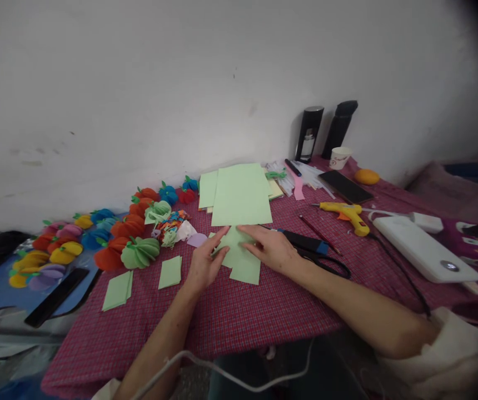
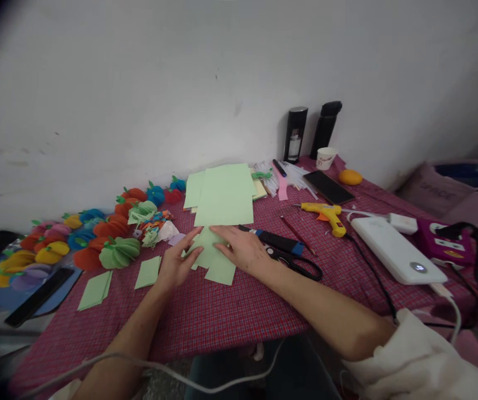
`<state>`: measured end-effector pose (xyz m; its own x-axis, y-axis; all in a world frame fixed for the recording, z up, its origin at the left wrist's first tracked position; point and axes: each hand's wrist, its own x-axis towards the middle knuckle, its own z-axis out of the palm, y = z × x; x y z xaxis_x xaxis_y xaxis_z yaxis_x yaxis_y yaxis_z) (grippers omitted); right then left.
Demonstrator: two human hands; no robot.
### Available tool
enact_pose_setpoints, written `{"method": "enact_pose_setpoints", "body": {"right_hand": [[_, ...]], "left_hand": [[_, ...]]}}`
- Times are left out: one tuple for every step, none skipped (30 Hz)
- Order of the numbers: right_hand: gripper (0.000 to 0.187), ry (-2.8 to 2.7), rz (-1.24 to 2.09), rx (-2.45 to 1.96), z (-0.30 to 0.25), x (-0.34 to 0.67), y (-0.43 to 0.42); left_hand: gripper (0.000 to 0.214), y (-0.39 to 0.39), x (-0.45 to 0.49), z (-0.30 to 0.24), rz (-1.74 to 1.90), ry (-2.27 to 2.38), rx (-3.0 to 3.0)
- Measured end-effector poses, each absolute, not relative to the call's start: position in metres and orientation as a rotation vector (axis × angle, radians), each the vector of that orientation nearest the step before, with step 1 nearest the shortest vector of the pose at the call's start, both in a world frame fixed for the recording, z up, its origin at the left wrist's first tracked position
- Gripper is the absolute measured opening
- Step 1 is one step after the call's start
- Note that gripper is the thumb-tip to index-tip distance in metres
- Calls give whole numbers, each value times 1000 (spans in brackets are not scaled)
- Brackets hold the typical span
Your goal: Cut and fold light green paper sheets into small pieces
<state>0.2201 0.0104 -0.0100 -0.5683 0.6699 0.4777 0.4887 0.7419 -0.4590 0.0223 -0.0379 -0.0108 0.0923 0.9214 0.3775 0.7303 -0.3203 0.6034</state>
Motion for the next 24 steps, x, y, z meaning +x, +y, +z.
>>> {"method": "enact_pose_setpoints", "body": {"right_hand": [[45,-2284,363,-869,-11,220,11],[46,-2281,358,-870,-11,220,11],[45,-2284,347,-866,-11,220,10],[42,-2292,333,-856,-11,219,10],[40,-2297,318,-843,-11,219,10],[39,-2298,305,-831,-10,219,10],[39,-2290,294,-822,-10,219,9],[40,-2280,285,-813,-10,219,9],[40,-2269,277,-803,-10,219,9],[41,-2260,271,-792,-10,219,9],[41,-2254,266,-781,-10,219,9],[41,-2252,264,-769,-10,219,9],[41,-2251,265,-755,-10,219,9],[40,-2248,266,-743,-10,220,9],[40,-2243,269,-736,-10,220,9],[39,-2234,271,-732,-10,220,9],[38,-2220,272,-732,-10,220,8],[38,-2202,272,-733,-10,220,8],[38,-2183,270,-735,-9,220,8],[39,-2167,268,-736,-9,220,7],[40,-2157,263,-736,-9,220,7],[41,-2155,257,-736,-9,220,7],[41,-2162,251,-738,-9,220,7],[41,-2173,244,-744,-9,220,7]], "left_hand": [[44,-38,22,-11,1060,1639,2119],[44,-38,22,-11,1068,1627,2128],[44,-38,22,-11,1073,1612,2138],[44,-38,22,-11,1075,1600,2148],[43,-38,22,-11,1080,1593,2157],[43,-37,21,-12,1089,1590,2164],[43,-37,21,-13,1104,1589,2172],[43,-37,20,-13,1124,1586,2180],[44,-37,20,-14,1144,1579,2190],[44,-36,20,-15,1162,1570,2202],[43,-36,19,-15,1174,1561,2215],[43,-36,19,-15,1179,1554,2230],[42,-37,19,-15,1182,1551,2248],[42,-37,18,-15,1182,1550,2268],[41,-37,18,-14,1181,1556,2290],[41,-38,18,-14,1180,1566,2315],[42,-38,18,-13,1177,1579,2345],[42,-38,18,-12,1172,1592,2377],[42,-39,18,-12,1166,1601,2410],[43,-39,18,-12,1155,1605,2443],[43,-39,18,-11,1143,1606,2471],[42,-39,18,-11,1131,1605,2493],[42,-39,18,-11,1118,1606,2508],[42,-39,18,-11,1108,1610,2517]]}}
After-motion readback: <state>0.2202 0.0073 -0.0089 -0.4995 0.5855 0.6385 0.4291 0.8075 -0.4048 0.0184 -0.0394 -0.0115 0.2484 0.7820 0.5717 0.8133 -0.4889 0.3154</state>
